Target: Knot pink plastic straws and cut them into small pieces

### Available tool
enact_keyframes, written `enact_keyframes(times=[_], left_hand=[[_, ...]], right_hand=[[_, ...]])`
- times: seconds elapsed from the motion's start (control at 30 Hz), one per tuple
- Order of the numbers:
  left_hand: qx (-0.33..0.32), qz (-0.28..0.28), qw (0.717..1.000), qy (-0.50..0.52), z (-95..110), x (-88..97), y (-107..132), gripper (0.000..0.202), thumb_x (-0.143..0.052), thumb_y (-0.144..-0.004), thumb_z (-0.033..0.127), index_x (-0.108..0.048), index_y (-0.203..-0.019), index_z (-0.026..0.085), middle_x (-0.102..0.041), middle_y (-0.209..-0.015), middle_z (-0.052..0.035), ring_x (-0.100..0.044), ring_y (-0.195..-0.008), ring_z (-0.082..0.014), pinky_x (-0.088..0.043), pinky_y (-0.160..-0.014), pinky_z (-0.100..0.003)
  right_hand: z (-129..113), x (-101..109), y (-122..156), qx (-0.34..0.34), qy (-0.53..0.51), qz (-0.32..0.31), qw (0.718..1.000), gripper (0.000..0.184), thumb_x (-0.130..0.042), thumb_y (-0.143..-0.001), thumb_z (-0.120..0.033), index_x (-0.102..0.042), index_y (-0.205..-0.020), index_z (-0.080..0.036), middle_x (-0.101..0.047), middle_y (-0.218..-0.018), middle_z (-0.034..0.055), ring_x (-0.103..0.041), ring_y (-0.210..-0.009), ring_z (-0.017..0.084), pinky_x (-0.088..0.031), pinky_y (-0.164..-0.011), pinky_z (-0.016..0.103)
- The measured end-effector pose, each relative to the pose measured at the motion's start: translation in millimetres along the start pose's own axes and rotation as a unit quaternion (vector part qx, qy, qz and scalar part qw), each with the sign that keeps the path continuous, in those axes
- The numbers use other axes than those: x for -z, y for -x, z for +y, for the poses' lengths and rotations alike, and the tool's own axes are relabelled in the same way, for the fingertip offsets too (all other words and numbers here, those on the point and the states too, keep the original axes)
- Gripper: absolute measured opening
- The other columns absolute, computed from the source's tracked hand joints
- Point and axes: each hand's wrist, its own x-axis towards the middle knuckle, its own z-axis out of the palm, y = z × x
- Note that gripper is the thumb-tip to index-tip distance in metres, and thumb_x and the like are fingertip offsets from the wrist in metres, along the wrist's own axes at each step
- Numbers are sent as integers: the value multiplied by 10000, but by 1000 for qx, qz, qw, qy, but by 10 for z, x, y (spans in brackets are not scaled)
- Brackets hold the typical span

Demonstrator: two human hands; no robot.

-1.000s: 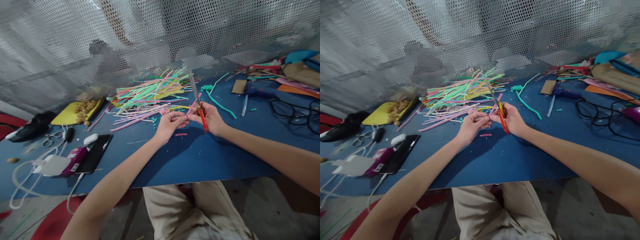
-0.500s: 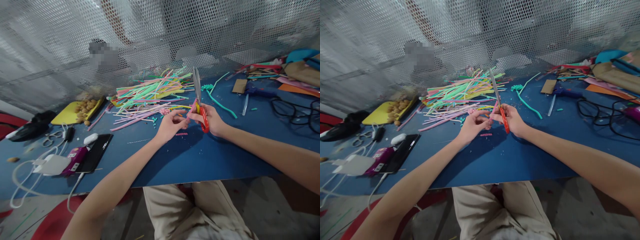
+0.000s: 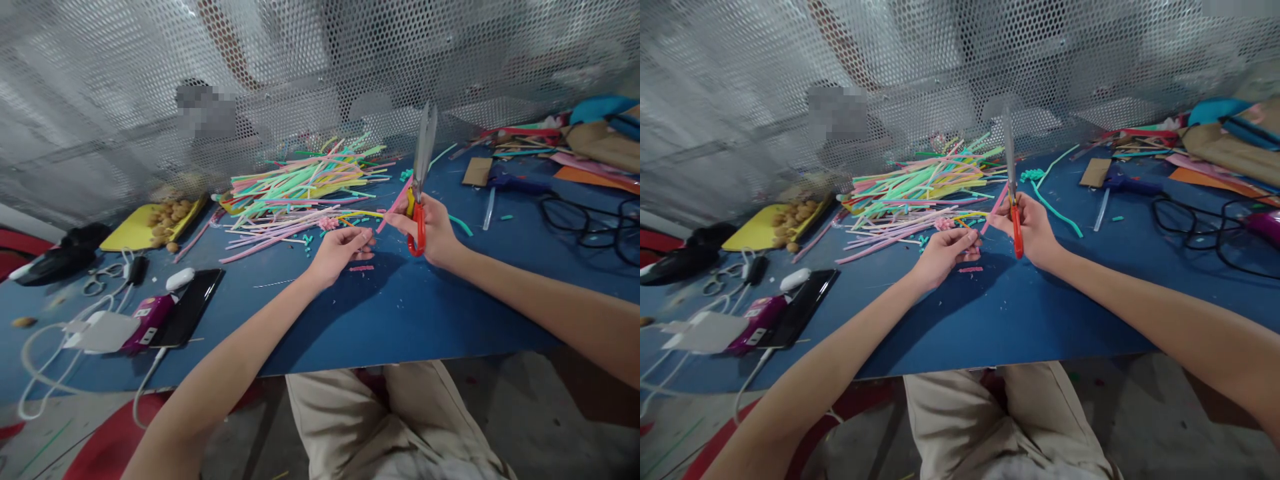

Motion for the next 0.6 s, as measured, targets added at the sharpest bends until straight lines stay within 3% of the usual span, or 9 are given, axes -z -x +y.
enact_keyframes(times=[0.2,0.33,0.6], left_hand=[[14,-21,1000,9,49,-22,38,376,-829,-753,449,-745,-920,122,-689,-892,-65,-604,-716,-86,-598,-679,-245],[17,-27,999,4,80,-43,64,382,-835,-740,456,-747,-912,127,-681,-888,-62,-602,-717,-91,-595,-651,-236],[14,-33,999,-21,77,-55,69,418,-832,-726,493,-747,-921,134,-691,-887,-58,-607,-705,-100,-622,-660,-276]], right_hand=[[-4,-30,27,-15,24,-37,999,432,-865,-661,-457,-534,-834,-239,-557,-775,-23,-493,-619,122,-493,-640,322],[-12,-43,24,-11,25,-29,999,432,-879,-637,-449,-558,-832,-236,-582,-801,-16,-547,-693,141,-534,-748,344],[10,-42,26,-11,-15,-42,999,419,-893,-640,-371,-556,-850,-237,-585,-811,-22,-579,-729,150,-528,-783,344]])
